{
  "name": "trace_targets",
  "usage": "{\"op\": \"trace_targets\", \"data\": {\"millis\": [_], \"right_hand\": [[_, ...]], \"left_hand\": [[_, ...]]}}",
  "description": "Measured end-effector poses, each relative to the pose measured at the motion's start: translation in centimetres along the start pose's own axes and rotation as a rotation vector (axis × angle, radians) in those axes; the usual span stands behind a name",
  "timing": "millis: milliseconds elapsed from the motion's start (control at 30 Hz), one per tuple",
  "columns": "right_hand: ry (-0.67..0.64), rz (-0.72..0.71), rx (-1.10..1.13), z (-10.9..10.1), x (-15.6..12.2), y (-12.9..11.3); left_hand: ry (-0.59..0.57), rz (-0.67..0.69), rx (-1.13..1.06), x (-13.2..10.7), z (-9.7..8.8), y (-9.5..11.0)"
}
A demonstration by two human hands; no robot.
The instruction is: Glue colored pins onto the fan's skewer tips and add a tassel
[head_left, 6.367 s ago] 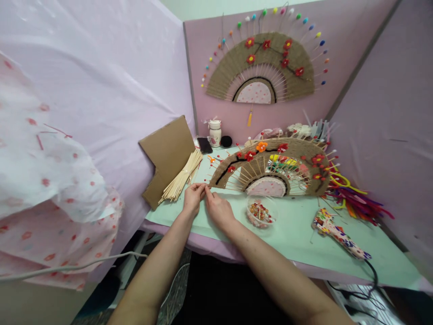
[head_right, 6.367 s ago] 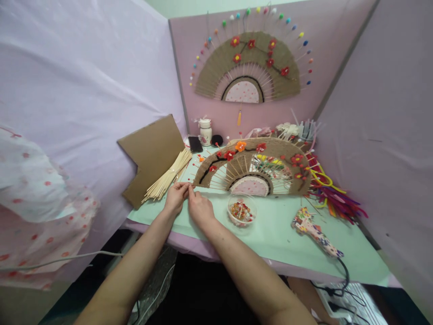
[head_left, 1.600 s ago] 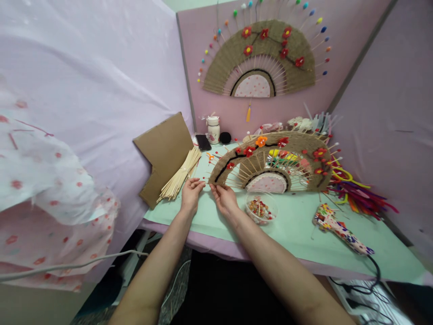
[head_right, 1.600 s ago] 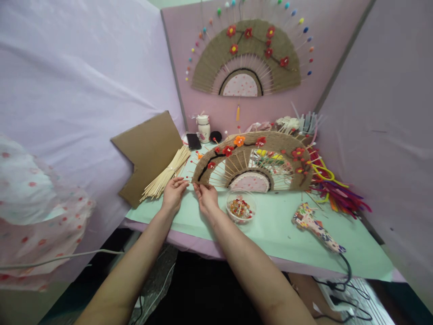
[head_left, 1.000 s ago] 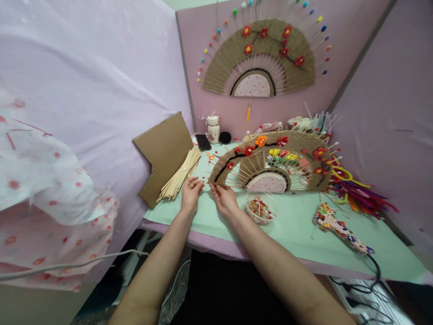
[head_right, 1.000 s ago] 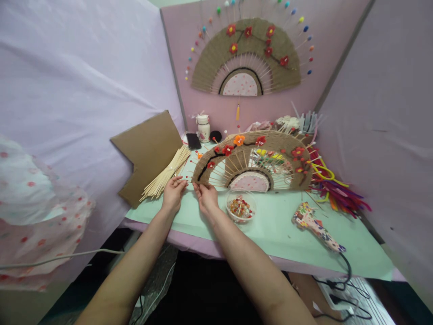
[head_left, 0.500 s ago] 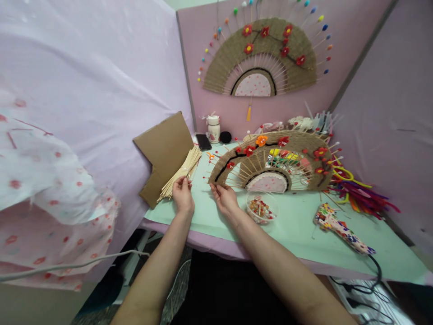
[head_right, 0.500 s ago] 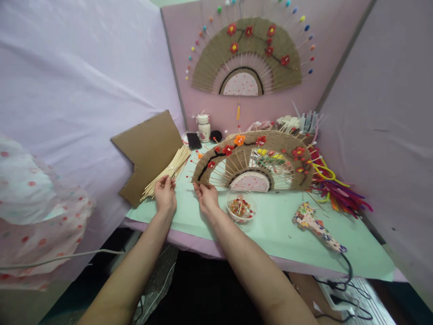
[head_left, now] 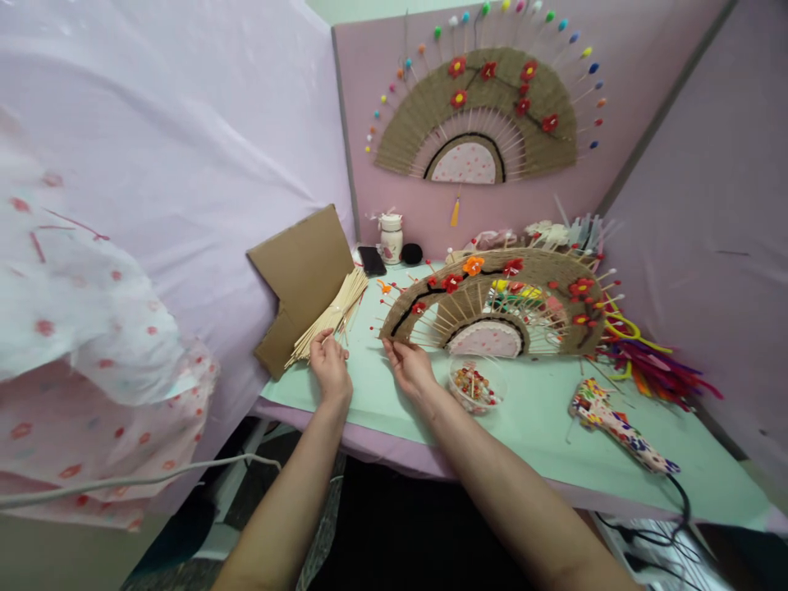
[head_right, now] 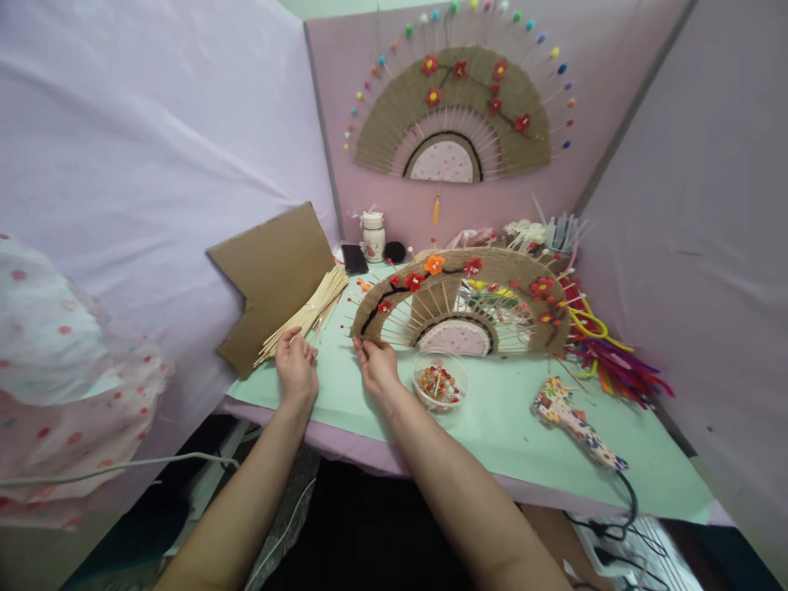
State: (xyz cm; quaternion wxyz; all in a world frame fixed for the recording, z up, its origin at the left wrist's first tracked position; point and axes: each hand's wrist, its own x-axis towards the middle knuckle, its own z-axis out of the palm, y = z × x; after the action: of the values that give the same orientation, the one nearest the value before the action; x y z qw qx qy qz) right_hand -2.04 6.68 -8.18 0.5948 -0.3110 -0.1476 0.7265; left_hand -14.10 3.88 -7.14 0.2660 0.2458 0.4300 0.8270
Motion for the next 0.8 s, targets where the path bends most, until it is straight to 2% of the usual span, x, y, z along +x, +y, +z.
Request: {"op": "trace_targets", "data": {"millis": [200,467,667,733,800], "right_hand": [[-0.034,0.015,-0.035,0.1,-1.1,0.0],[-0.071,0.043,-0.092,0.2,-2.6,-0.8],[-0.118,0.15,-0.184,0.2,-5.3,-1.1],[-0.145,0.098,-0.314,0.2,-6.7,-1.3],[-0.193,-0.072,-0.521,0.0,-8.2,-1.7]], "left_hand": [[0.0,-0.063,-0.06,-0.1,-0.5,0.1],[-0.011,-0.118,-0.02,0.3,-0.5,-0.7],[-0.003,-0.234,-0.044,-1.1,0.1,1.0],[-0.073,-0.27,-0.034,-2.5,0.0,2.0],[-0.154,-0.296,-0.033,-4.4,-0.2,2.9]]}}
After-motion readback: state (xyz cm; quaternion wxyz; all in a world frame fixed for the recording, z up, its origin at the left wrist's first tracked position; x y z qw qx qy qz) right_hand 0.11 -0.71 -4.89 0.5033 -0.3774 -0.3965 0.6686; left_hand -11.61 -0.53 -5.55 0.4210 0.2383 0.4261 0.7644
